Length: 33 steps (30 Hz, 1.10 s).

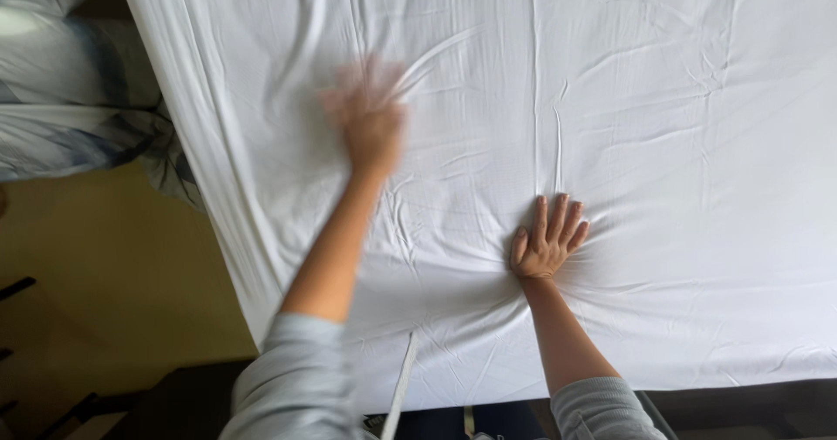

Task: The person smooths a white sheet on a bed by hand, repeatedly stroking the surface from the center to the edges to remove wrinkles.

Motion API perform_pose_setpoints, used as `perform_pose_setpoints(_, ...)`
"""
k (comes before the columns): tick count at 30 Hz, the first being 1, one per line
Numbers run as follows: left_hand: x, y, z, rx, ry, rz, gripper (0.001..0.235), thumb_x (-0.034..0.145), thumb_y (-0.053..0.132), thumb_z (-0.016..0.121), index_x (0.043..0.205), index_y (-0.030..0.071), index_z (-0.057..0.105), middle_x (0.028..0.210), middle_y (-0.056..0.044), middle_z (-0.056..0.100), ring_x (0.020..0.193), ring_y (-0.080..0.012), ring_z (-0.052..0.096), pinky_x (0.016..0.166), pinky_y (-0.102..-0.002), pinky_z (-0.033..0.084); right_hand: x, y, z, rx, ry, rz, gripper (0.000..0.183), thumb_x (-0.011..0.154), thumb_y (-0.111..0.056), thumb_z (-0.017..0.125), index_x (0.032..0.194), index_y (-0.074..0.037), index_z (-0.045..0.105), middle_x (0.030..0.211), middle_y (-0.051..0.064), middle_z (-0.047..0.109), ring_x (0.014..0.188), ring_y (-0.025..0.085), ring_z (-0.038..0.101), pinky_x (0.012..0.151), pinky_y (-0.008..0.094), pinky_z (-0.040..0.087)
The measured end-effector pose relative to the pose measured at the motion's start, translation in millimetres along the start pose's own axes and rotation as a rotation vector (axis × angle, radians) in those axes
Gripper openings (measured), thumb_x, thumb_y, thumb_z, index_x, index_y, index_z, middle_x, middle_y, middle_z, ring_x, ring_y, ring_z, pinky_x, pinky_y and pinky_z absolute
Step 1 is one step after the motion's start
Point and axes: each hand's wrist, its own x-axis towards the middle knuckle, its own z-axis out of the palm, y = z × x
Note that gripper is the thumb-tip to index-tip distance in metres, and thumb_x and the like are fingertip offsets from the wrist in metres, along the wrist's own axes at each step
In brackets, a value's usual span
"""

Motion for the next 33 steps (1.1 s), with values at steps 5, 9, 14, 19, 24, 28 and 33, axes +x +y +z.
perform_pose_setpoints(5, 36, 81, 19, 0.207, -0.190, 0.379, 0.054, 0.110, 0.054, 0.040, 0.163, 0.043, 0.029, 0.171, 0.009, 0.020, 0.160, -0.0245, 0.017, 0.127, -0.059, 0.011, 1, -3, 1, -0.014, -0.011, 0.002, 0.065, 0.106, -0.042, 0.027, 0.154, -0.006, 0.053, 0.161, 0.028, 0.042, 0.153, 0.049, 0.027, 0.126, 0.059, 0.005)
perform_pose_setpoints(9, 89, 35, 7, 0.260, -0.082, 0.380, 0.058, 0.110, 0.062, 0.029, 0.164, 0.042, 0.029, 0.172, 0.004, 0.021, 0.159, -0.0288, 0.022, 0.126, -0.057, 0.020, -9, 7, 15, -0.031, -0.001, 0.008, 0.067, 0.106, -0.044, 0.026, 0.152, -0.004, 0.055, 0.158, 0.030, 0.046, 0.151, 0.053, 0.030, 0.125, 0.061, 0.008)
perform_pose_setpoints(14, 144, -34, -31, 0.295, -0.161, 0.114, 0.060, 0.111, 0.060, 0.015, 0.167, 0.037, 0.014, 0.174, 0.000, 0.008, 0.161, -0.0293, 0.009, 0.129, -0.053, 0.008, -11, 10, 21, -0.017, 0.013, -0.010, 0.067, 0.106, -0.045, 0.026, 0.152, -0.005, 0.053, 0.158, 0.029, 0.045, 0.151, 0.053, 0.028, 0.126, 0.062, 0.008)
perform_pose_setpoints(19, 128, -111, -65, 0.284, -0.041, -0.064, 0.059, 0.109, 0.053, 0.022, 0.165, 0.037, 0.025, 0.172, 0.000, 0.016, 0.157, -0.0300, 0.014, 0.126, -0.054, 0.014, -21, 21, 34, -0.042, 0.004, -0.012, 0.069, 0.101, -0.048, 0.031, 0.155, -0.010, 0.052, 0.160, 0.028, 0.043, 0.149, 0.056, 0.028, 0.120, 0.065, 0.007)
perform_pose_setpoints(24, 65, -176, -94, 0.264, -0.041, -0.351, 0.055, 0.113, 0.052, 0.025, 0.166, 0.041, 0.026, 0.172, -0.002, 0.018, 0.158, -0.0332, 0.018, 0.125, -0.060, 0.014, -27, 27, 40, -0.071, 0.003, -0.030, 0.073, 0.097, -0.051, 0.034, 0.158, -0.016, 0.051, 0.162, 0.025, 0.041, 0.149, 0.056, 0.025, 0.116, 0.065, 0.004)
perform_pose_setpoints(28, -6, -209, -109, 0.264, -0.094, -0.686, 0.054, 0.114, 0.055, 0.016, 0.167, 0.043, 0.018, 0.174, -0.001, 0.008, 0.158, -0.0373, 0.010, 0.122, -0.068, -0.001, -25, 27, 37, -0.065, -0.005, -0.036, 0.072, 0.096, -0.049, 0.036, 0.159, -0.015, 0.049, 0.163, 0.025, 0.040, 0.149, 0.056, 0.023, 0.116, 0.065, 0.004)
perform_pose_setpoints(33, -105, -127, -58, 0.689, 0.201, -0.313, 0.049, 0.116, 0.024, 0.040, 0.161, 0.003, 0.042, 0.160, -0.036, 0.032, 0.145, -0.0564, 0.029, 0.108, -0.076, 0.027, -21, 26, 36, -0.047, -0.001, -0.037, 0.073, 0.095, -0.046, 0.039, 0.161, -0.015, 0.047, 0.164, 0.025, 0.037, 0.150, 0.055, 0.021, 0.115, 0.064, 0.004)
